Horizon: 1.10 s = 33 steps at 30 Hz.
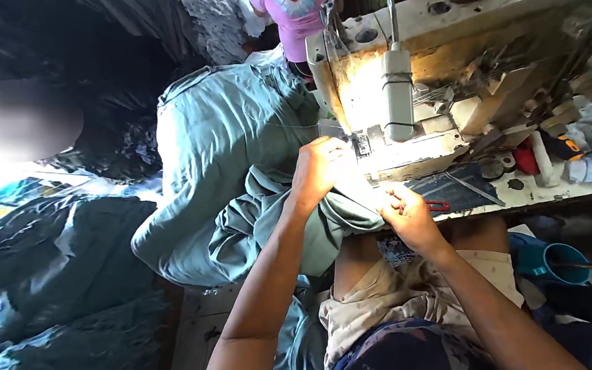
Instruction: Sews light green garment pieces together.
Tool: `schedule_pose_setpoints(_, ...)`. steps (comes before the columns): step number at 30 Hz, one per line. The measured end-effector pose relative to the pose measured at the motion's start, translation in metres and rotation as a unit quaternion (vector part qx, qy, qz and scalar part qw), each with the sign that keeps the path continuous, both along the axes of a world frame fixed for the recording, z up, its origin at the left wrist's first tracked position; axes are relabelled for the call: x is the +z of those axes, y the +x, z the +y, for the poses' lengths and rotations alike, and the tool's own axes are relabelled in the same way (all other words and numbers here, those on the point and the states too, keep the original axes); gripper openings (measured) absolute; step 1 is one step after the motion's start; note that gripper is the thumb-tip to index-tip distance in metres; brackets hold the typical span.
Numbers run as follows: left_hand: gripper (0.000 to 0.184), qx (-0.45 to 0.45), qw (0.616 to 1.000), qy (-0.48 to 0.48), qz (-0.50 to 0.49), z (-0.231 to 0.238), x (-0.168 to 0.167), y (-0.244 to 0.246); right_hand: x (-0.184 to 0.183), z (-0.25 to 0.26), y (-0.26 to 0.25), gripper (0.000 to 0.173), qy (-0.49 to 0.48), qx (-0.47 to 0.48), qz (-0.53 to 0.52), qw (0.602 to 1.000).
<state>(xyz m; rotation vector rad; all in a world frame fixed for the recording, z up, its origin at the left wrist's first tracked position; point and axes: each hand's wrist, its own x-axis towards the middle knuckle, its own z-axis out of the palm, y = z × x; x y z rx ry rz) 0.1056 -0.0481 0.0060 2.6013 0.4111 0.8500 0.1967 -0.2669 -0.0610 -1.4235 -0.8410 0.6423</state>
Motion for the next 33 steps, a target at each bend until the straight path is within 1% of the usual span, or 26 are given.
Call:
schedule_pose_setpoints(1,0.009,0.005,1.000,0.000,0.007,0.000,0.000,0.001,0.000,0.000,-0.001,0.026,0.010,-0.002,0.003,1.000)
schedule_pose_setpoints(3,0.012,0.016,1.000,-0.001,0.020,0.002,0.000,0.004,0.001,0.000,-0.001,0.030,0.037,-0.001,0.009,0.999)
schedule_pose_setpoints(6,0.010,0.023,0.999,-0.004,0.035,0.008,0.002,0.010,0.004,0.002,0.001,0.024,0.085,0.005,0.044,0.995)
schedule_pose_setpoints(9,0.009,0.028,0.999,-0.014,0.043,0.012,0.010,0.021,0.008,0.005,0.005,0.017,0.097,-0.018,0.074,0.992)
schedule_pose_setpoints(11,0.017,0.038,0.997,-0.020,0.071,0.016,0.017,0.032,0.011,0.009,0.009,0.017,0.100,-0.044,0.078,0.991)
schedule_pose_setpoints(13,0.028,0.056,0.992,-0.049,0.101,0.023,0.018,0.046,0.013,0.017,0.014,0.017,0.110,-0.074,0.067,0.989)
schedule_pose_setpoints(15,0.040,0.054,0.994,-0.055,0.075,0.042,0.001,0.061,0.012,0.026,0.016,0.017,0.127,-0.091,0.054,0.986)
schedule_pose_setpoints(17,0.048,0.022,0.999,-0.034,0.025,0.063,-0.021,0.072,0.009,0.031,0.015,0.016,0.140,-0.093,0.049,0.985)
schedule_pose_setpoints(19,0.044,-0.017,0.999,-0.043,0.000,0.062,-0.017,0.072,0.012,0.029,0.010,0.017,0.132,-0.094,0.047,0.986)
schedule_pose_setpoints(22,0.028,-0.015,0.993,-0.113,0.034,0.037,0.013,0.058,0.017,0.018,0.000,0.017,0.107,-0.099,0.044,0.988)
schedule_pose_setpoints(25,0.018,-0.015,0.991,-0.129,0.040,0.036,0.012,0.058,0.017,0.016,-0.004,0.018,0.107,-0.103,0.045,0.988)
schedule_pose_setpoints(29,0.019,-0.045,0.994,-0.098,0.005,0.048,0.006,0.065,0.016,0.025,0.000,0.019,0.120,-0.103,0.020,0.987)
schedule_pose_setpoints(33,0.024,-0.069,0.994,-0.086,0.002,0.057,0.006,0.068,0.017,0.033,0.003,0.019,0.125,-0.101,0.020,0.987)
